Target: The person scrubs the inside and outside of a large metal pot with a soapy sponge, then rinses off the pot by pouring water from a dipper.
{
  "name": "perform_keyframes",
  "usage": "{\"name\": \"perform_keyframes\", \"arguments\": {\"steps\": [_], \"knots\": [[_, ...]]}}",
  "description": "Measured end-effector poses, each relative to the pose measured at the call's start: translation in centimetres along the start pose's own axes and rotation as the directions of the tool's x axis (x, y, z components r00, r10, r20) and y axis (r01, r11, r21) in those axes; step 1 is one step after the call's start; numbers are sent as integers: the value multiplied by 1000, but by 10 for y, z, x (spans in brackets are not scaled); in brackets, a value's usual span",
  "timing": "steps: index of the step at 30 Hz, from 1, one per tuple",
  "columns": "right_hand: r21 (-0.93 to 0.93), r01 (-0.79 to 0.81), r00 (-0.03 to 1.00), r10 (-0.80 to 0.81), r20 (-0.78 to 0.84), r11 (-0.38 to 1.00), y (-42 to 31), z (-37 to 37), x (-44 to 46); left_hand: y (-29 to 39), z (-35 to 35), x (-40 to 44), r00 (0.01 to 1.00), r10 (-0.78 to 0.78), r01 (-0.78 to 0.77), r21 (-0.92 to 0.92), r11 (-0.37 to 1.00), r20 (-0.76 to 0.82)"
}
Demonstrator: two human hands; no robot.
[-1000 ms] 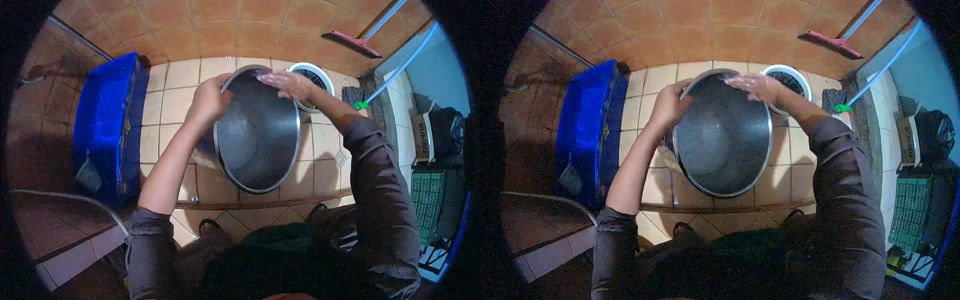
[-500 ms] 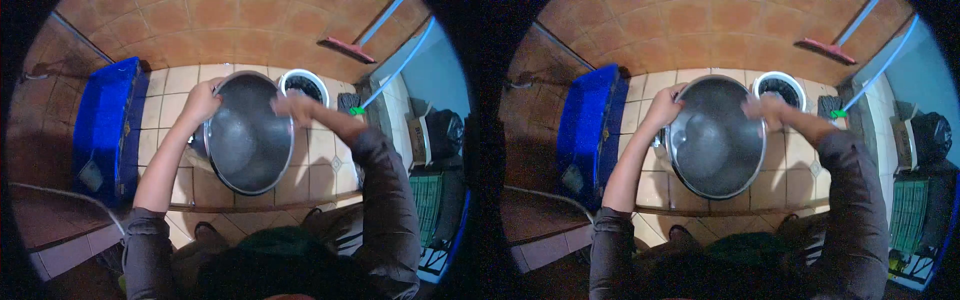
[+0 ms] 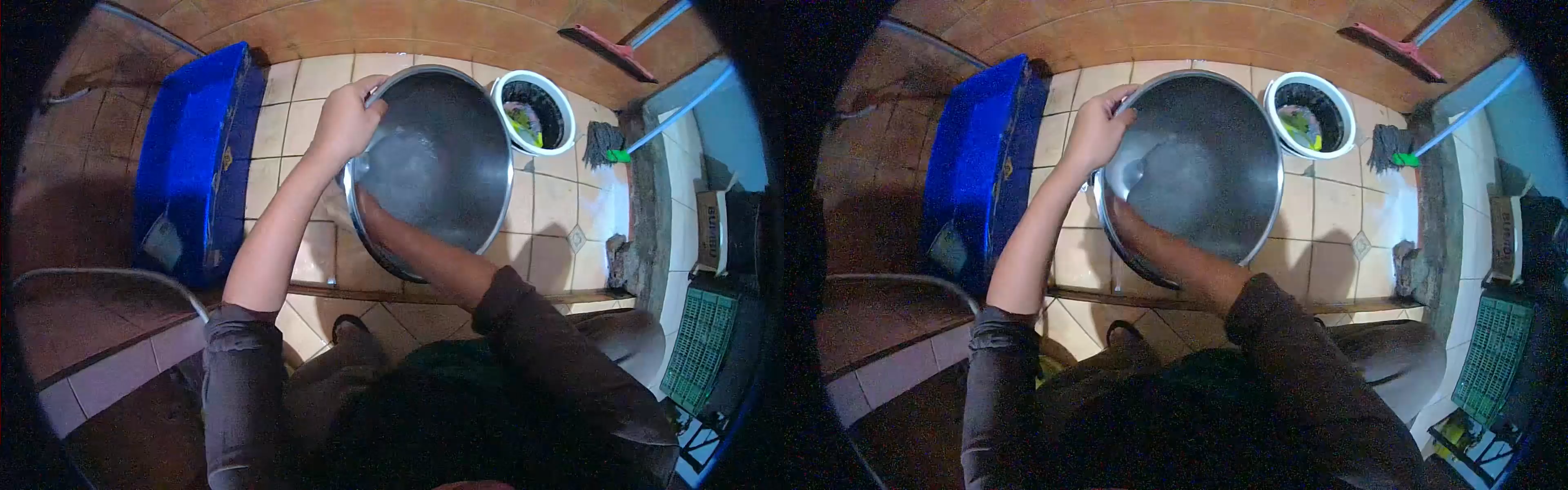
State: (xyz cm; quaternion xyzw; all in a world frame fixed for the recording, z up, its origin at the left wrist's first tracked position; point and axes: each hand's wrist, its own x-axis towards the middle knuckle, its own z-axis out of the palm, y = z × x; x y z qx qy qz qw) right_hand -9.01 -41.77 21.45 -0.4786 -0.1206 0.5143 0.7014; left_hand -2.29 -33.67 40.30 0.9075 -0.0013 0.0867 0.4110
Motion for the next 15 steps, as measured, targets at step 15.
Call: {"name": "perform_keyframes", "arguments": {"steps": [15], "knots": [[-358, 368, 864, -458, -209, 858, -59, -210, 18, 10, -7, -10, 990, -49, 42, 56, 998, 131]]}}
